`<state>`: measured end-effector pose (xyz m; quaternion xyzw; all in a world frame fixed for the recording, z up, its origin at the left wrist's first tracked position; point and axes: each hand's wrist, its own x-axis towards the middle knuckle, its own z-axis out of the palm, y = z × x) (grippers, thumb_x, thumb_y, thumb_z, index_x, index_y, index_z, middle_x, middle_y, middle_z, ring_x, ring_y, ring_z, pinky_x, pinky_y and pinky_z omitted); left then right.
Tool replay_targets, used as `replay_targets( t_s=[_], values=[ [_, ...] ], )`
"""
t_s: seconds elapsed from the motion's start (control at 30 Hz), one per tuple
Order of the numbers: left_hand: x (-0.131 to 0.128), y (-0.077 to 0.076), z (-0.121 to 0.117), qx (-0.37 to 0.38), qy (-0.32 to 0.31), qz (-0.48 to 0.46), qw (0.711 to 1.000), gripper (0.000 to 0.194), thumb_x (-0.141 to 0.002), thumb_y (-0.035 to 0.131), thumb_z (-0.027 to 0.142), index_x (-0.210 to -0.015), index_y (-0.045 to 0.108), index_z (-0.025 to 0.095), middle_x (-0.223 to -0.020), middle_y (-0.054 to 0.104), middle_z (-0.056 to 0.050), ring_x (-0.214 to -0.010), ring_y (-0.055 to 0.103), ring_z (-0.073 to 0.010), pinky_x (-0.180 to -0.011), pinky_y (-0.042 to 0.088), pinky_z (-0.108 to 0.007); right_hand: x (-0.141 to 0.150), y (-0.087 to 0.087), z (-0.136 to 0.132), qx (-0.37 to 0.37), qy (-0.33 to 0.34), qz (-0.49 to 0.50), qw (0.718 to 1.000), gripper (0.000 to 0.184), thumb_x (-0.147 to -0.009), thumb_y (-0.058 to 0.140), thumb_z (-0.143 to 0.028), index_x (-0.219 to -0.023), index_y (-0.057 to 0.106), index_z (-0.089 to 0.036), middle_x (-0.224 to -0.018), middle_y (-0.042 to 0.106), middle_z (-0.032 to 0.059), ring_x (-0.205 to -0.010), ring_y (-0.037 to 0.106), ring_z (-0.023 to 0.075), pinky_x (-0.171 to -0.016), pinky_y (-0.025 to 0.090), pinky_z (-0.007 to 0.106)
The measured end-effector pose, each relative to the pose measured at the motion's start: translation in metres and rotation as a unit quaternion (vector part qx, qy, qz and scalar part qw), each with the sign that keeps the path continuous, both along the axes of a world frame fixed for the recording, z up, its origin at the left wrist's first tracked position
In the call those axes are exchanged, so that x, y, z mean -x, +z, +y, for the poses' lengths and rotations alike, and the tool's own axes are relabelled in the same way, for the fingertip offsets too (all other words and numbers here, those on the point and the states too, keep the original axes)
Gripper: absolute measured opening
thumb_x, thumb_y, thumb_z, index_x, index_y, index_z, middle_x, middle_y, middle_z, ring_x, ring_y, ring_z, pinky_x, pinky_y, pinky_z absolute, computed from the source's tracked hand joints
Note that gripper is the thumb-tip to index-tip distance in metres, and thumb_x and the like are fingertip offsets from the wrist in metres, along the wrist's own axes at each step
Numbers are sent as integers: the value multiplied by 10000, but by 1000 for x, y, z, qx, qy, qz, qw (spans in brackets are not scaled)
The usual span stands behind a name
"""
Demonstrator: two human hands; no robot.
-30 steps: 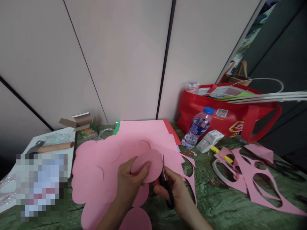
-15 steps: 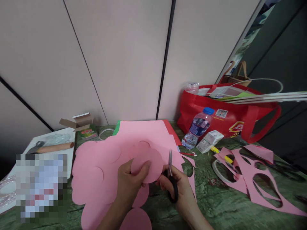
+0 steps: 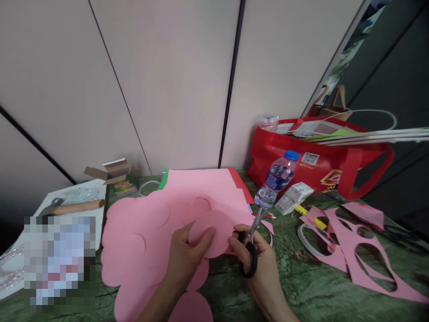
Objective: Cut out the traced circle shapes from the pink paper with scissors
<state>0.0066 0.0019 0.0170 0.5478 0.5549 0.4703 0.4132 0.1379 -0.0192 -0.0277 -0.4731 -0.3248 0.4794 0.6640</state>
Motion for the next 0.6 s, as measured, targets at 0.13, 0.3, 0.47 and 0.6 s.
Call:
replay_targets(
  t_s=[0.13, 0.3, 0.47, 0.6],
  values=[
    [-2, 1, -2, 40, 18, -21, 999, 360, -680, 612, 379, -427, 455, 176, -311, 446, 46, -286, 361, -75, -310, 251, -194, 4, 4, -1, 3, 28, 6, 1000, 274, -570, 774, -262, -787, 622, -195, -597, 581, -31, -507, 504, 111, -476, 408, 204],
    [-3, 4, -4, 39, 81, -22, 996, 379, -686, 604, 399, -416, 454, 180, -270, 436, 39, -269, 368, -85, -315, 275, -205, 8, 6, -3, -18, 132, -16, 991, 276, -596, 770, -316, -780, 617, -177, -599, 562, -22, -533, 490, 127, -492, 397, 225],
    [-2, 5, -3, 11, 109, -25, 994, 396, -696, 594, 392, -393, 438, 191, -261, 427, 49, -268, 370, -87, -324, 295, -213, 9, 0, -5, -54, 243, -29, 968, 284, -668, 719, -383, -840, 613, -183, -635, 558, -24, -571, 468, 128, -522, 367, 225],
    [-1, 4, -4, 9, 93, -14, 996, 396, -697, 593, 376, -383, 439, 190, -275, 451, 44, -279, 389, -90, -335, 319, -212, 8, -1, -4, -55, 268, -25, 961, 301, -655, 731, -388, -828, 612, -173, -661, 564, -16, -581, 458, 125, -526, 353, 222]
  ],
)
